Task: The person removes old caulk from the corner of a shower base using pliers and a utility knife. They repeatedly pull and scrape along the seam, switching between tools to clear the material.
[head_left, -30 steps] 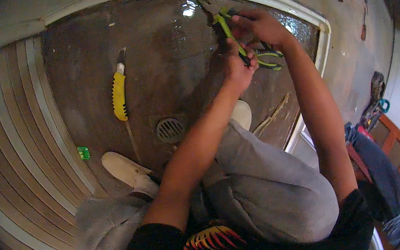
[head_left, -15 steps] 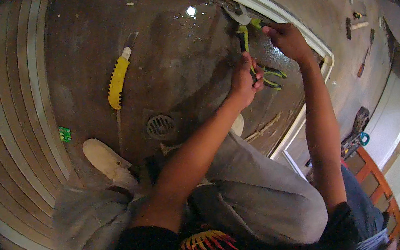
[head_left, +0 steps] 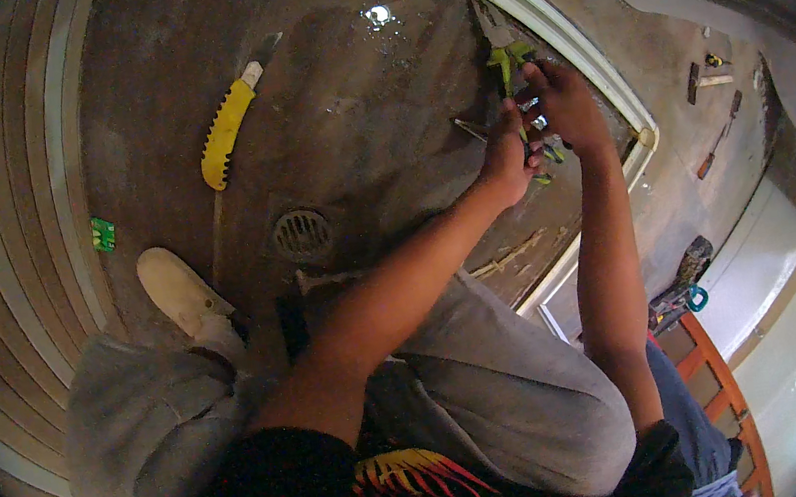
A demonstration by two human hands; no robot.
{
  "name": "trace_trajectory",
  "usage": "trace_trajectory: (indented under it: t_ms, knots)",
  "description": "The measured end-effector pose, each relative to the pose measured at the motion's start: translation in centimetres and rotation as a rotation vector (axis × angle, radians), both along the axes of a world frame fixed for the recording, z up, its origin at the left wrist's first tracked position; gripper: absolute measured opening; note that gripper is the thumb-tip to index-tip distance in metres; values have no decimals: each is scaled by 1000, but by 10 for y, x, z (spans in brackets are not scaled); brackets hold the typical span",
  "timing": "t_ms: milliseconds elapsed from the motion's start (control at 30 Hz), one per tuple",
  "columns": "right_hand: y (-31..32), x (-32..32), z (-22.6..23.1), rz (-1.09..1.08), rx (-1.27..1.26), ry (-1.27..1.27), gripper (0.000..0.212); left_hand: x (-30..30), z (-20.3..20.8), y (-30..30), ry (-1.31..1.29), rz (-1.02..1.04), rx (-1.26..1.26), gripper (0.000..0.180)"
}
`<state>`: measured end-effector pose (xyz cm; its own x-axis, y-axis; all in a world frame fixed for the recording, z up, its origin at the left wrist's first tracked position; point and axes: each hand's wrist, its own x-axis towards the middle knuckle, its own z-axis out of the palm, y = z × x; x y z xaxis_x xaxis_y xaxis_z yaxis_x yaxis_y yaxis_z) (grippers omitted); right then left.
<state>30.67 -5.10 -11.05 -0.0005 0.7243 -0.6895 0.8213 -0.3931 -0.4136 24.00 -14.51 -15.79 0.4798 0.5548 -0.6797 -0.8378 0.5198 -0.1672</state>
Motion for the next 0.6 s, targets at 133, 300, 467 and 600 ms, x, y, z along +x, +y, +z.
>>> trace_trajectory:
  t_ms: [133,300,467,600]
  knots:
    - [23,14,7,-58,-334,180,43,3,16,8,51,-38,-46,40]
    - [29,21,8,-494,-741,882,49,9,45,23,-107,22,-64,39]
    - [22,31,2,-455,-804,865,54,19,36,24,-60,16,-123,41]
    - [16,-1,28,-364,-585,347,42,2,36,16,10,-14,-116,42]
